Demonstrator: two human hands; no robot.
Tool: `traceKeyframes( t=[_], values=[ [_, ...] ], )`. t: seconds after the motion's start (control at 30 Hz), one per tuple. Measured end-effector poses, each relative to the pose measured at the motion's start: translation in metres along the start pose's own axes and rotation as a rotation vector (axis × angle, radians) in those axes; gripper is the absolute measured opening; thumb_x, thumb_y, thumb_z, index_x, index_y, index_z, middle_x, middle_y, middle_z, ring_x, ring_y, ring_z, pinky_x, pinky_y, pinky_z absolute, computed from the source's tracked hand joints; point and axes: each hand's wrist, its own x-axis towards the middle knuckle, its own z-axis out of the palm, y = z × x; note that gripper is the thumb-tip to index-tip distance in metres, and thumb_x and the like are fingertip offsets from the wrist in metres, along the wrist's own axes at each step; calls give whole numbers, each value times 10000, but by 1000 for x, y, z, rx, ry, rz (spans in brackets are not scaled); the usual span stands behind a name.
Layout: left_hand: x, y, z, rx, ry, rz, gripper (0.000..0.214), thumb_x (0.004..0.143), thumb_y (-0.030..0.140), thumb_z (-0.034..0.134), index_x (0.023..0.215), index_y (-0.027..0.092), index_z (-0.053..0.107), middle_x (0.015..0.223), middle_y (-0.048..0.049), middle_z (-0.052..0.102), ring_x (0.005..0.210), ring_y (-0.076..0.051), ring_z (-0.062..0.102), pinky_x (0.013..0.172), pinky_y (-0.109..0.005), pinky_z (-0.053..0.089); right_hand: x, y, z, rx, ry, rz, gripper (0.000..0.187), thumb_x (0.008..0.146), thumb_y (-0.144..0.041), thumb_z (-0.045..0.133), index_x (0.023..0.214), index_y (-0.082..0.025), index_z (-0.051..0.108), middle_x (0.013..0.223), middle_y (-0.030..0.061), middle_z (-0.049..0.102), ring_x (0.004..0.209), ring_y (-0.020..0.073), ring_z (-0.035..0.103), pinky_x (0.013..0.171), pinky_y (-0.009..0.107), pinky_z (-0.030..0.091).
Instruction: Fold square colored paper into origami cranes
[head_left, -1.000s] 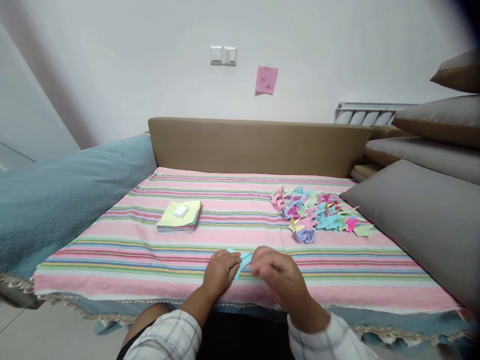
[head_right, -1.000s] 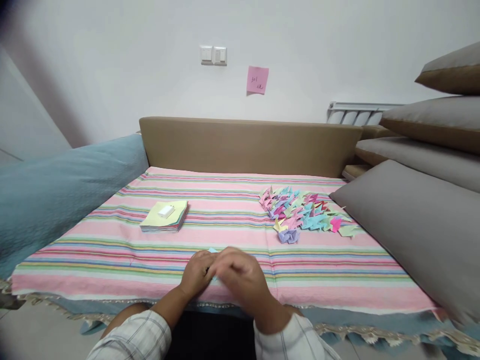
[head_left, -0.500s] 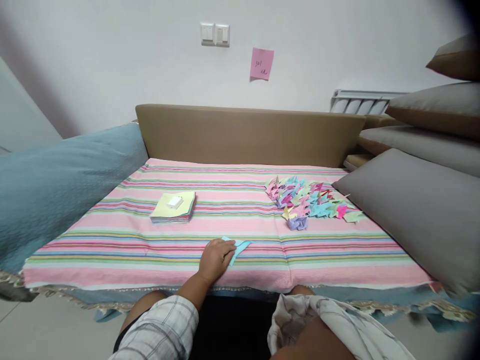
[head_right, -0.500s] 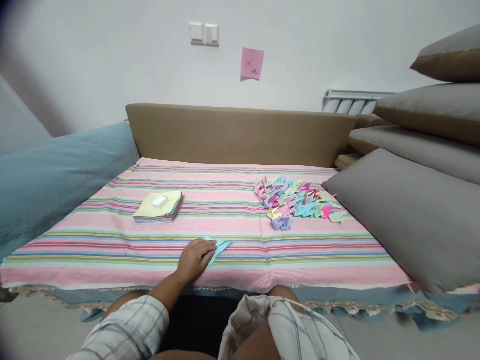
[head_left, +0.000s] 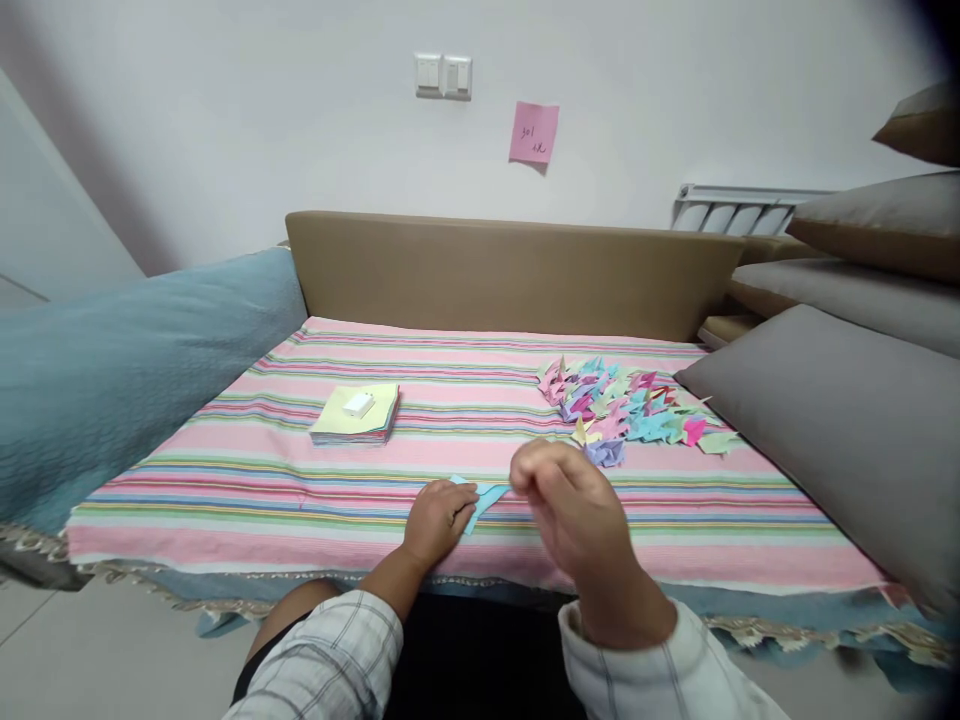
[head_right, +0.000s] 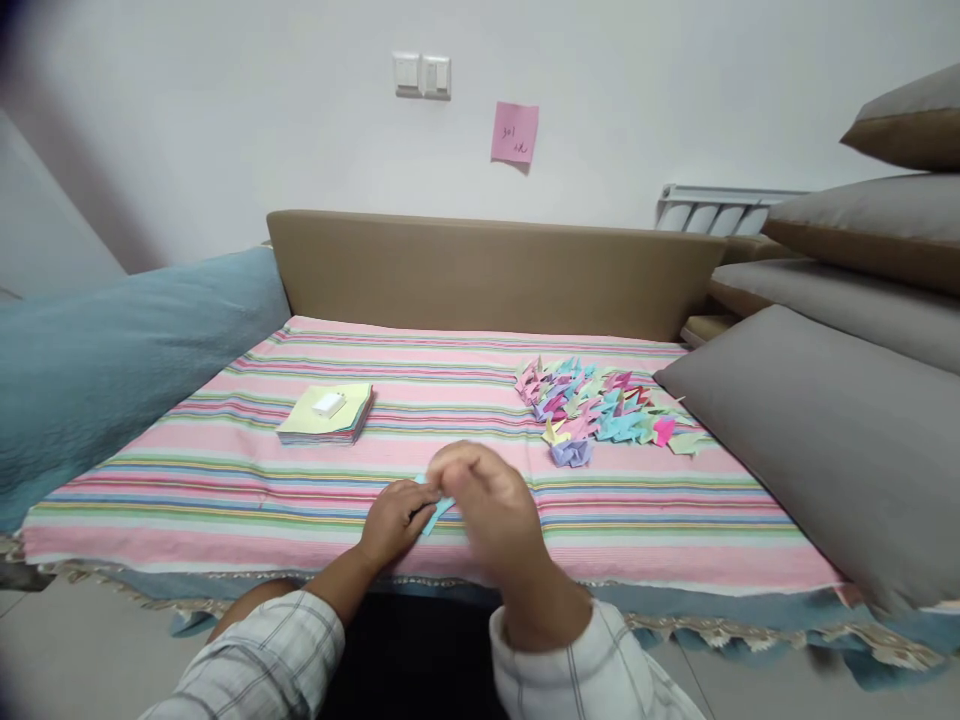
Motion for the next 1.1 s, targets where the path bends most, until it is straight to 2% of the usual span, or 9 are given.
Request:
traceKeyframes(
  t=[0.13,0.23,0.3,0.4,0.63,0.97,1.1],
  values=[
    [0,-1,-1,49,-16,30,170,834,251,562,957,262,677,1056,-10,696,914,-203,609,865,-398,458,21,29,-2,-161,33,141,219,770,-410,578,787,-208,659,743,44,637,719,195,573,672,333,472],
    [-1,-2,-1,54,-12,35,168,832,250,567,956,261,680,1051,-15,697,913,-202,612,871,-397,458,15,47,-2,-488,28,325,198,691,-399,657,738,-212,697,860,72,648,866,244,572,792,393,439],
    [-1,-2,-1,53,0,43,167,832,254,570,955,260,682,1042,-21,700,911,-200,615,872,-396,460,10,52,3,-651,17,416,192,690,-423,660,749,-251,720,987,62,632,988,270,535,872,437,384],
    [-1,-2,0,47,16,56,163,833,255,573,953,253,683,1030,-24,704,906,-194,619,865,-389,467,11,49,11,-762,-19,521,204,716,-459,629,783,-292,726,1117,24,592,1082,263,484,915,434,333],
    [-1,-2,0,47,11,58,153,828,242,581,945,254,680,1037,-11,703,895,-194,619,865,-392,469,20,46,17,-777,-36,589,244,766,-477,562,783,-283,710,1206,0,563,1120,242,462,918,410,299],
    [-1,-3,1,53,32,64,151,830,253,580,942,251,681,1024,-18,707,890,-188,623,857,-386,475,23,43,18,-745,-23,642,233,768,-443,543,733,-277,702,1196,-22,564,1121,236,466,922,404,293],
    [-1,-3,1,46,35,67,151,828,248,579,943,253,678,1028,-16,706,895,-188,624,857,-388,474,22,46,20,-759,-4,629,262,746,-493,555,714,-271,691,1175,-9,568,1097,239,475,917,409,292]
  ],
)
